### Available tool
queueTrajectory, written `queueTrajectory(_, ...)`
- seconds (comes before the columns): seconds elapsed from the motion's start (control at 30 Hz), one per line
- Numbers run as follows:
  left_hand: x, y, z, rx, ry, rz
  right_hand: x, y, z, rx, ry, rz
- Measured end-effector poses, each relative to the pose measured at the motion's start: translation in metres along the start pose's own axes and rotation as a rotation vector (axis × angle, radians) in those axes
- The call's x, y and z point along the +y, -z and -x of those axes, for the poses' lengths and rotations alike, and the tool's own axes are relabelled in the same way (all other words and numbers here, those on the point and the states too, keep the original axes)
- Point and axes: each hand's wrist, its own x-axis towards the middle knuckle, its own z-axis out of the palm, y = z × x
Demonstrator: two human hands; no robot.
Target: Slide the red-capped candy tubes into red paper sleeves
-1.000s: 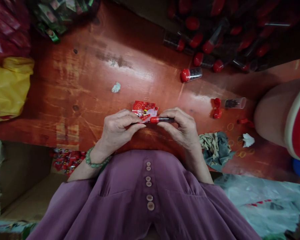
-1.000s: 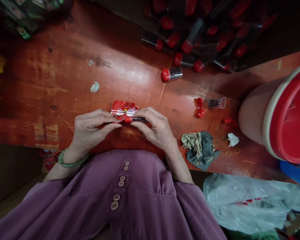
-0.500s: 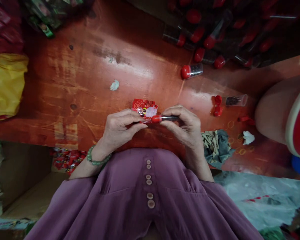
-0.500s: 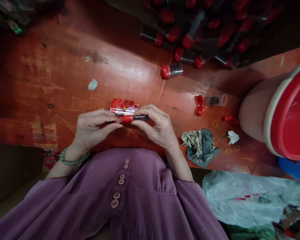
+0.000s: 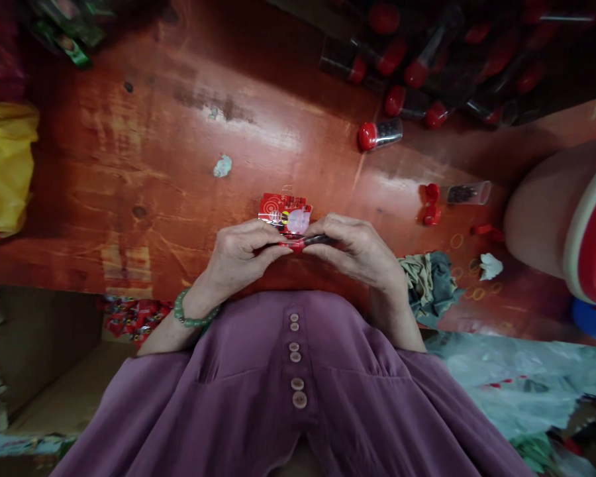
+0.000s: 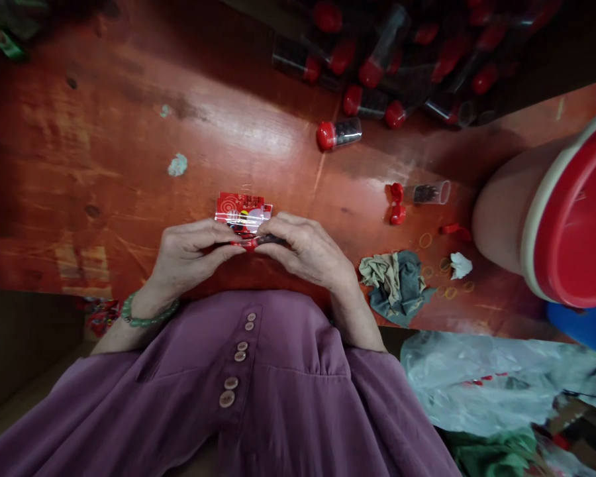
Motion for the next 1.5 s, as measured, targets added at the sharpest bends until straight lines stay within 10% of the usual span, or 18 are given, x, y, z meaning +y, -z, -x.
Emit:
queueTrajectory(0.47, 0.008, 0.009, -0.01, -0.231, 0.444, 0.249, 0.004, -0.006, -0.009, -0.103, -0.131, -0.513)
queueTrajectory(0.8, 0.011, -0.007, 0.006, 0.106, 0.807, 1.077, 0.008, -0.03, 0.003, 0.257, -0.379, -0.866)
queueTrajectory(1.1, 0.027, -0.028, 0.005, 0.197, 0.908, 1.042, 0.003, -0.036, 0.01, 0.249, -0.295, -0.714)
queueTrajectory(1.37, 0.023, -0.04, 0.009, 0.311, 0.928, 1.023, 0.003, -0.059, 0.014, 0.547, 0.179, 0.148)
queueTrajectory(1.5, 0.023, -0.038, 0.006, 0.308, 0.914, 0.985, 0.011, -0.073, 0.012, 0.568, 0.099, 0.028)
